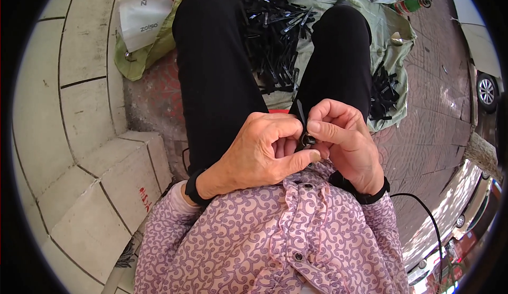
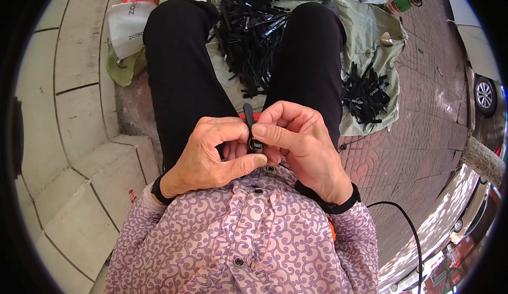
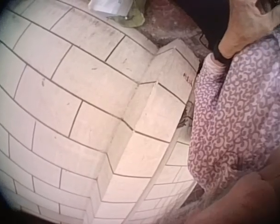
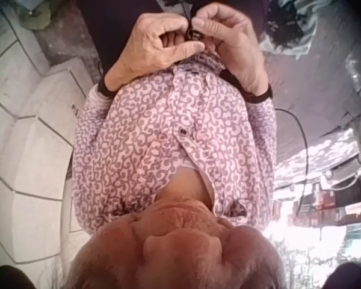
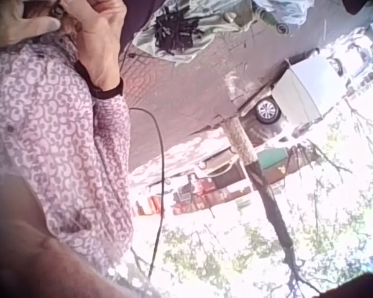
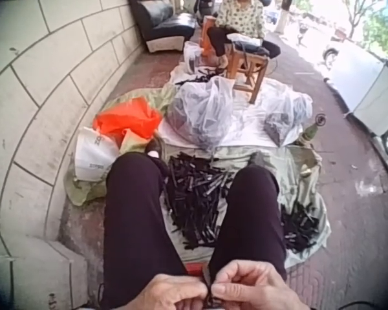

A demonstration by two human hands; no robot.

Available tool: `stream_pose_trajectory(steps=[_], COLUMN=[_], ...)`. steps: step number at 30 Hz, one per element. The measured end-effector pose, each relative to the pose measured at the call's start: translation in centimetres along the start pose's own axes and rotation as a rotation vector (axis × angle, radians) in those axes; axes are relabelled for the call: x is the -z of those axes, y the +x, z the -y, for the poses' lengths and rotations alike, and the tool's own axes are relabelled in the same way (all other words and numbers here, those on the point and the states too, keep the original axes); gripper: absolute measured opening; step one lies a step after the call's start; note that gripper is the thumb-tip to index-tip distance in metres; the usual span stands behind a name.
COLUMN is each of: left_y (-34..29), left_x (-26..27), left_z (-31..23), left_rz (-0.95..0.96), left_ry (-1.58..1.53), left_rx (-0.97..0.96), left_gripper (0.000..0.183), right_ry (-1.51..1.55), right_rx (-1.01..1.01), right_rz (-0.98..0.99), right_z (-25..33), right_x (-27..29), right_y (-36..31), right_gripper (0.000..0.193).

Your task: Assembling plastic buckles onto black straps.

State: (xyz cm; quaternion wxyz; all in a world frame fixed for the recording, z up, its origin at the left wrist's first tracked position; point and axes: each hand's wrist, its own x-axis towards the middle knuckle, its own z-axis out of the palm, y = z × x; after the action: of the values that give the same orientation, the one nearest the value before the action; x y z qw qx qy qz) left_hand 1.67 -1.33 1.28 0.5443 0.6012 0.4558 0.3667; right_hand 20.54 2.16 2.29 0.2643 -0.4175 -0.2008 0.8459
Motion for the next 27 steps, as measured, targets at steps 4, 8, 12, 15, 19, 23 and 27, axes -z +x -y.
stream_pose_trajectory(steps=[4, 8, 12, 15, 19, 23, 27], left_y=[0.1, 0.4, 0.3, -0.1, -0.2, 0.1, 0.3], left_x=[-0.2, -0.7, -0.5, -0.4, -0.2, -0.7, -0.9], left_z=[0.0, 0.1, -0.1, 0.4, 0.0, 0.0, -0.7], left_rz=[-0.036, -0.103, -0.094, -0.088, -0.053, -0.161, -0.204], left_ry=[-0.051, -0.034, -0.033, 0.051, 0.093, -0.158, -0.314], left_rx=[0.016, -0.055, -0.013, -0.111, -0.053, 0.107, 0.105], left_gripper=[0.032, 0.037, 0.036, 0.028, 0.024, 0.015, 0.031], right_ry=[0.1, 0.027, 0.044, 0.085, 0.108, 0.19, 0.114], right_rx=[0.027, 0.147, 0.209, 0.191, 0.161, 0.159, 0.174], right_rz=[-0.007, -0.081, -0.107, -0.092, -0.092, -0.107, -0.127], right_z=[-0.4, -0.5, -0.7, -0.9, -0.8, -0.8, -1.0], right_x=[-0.3, -0.9, -1.0, -1.0, -0.8, -0.5, -0.8], right_y=[-0.2, -0.2, -0.1, -0.1, 0.1, 0.3, 0.2], right_gripper=[0.009, 0.008, 0.007, 0.007, 0.007, 0.008, 0.01])
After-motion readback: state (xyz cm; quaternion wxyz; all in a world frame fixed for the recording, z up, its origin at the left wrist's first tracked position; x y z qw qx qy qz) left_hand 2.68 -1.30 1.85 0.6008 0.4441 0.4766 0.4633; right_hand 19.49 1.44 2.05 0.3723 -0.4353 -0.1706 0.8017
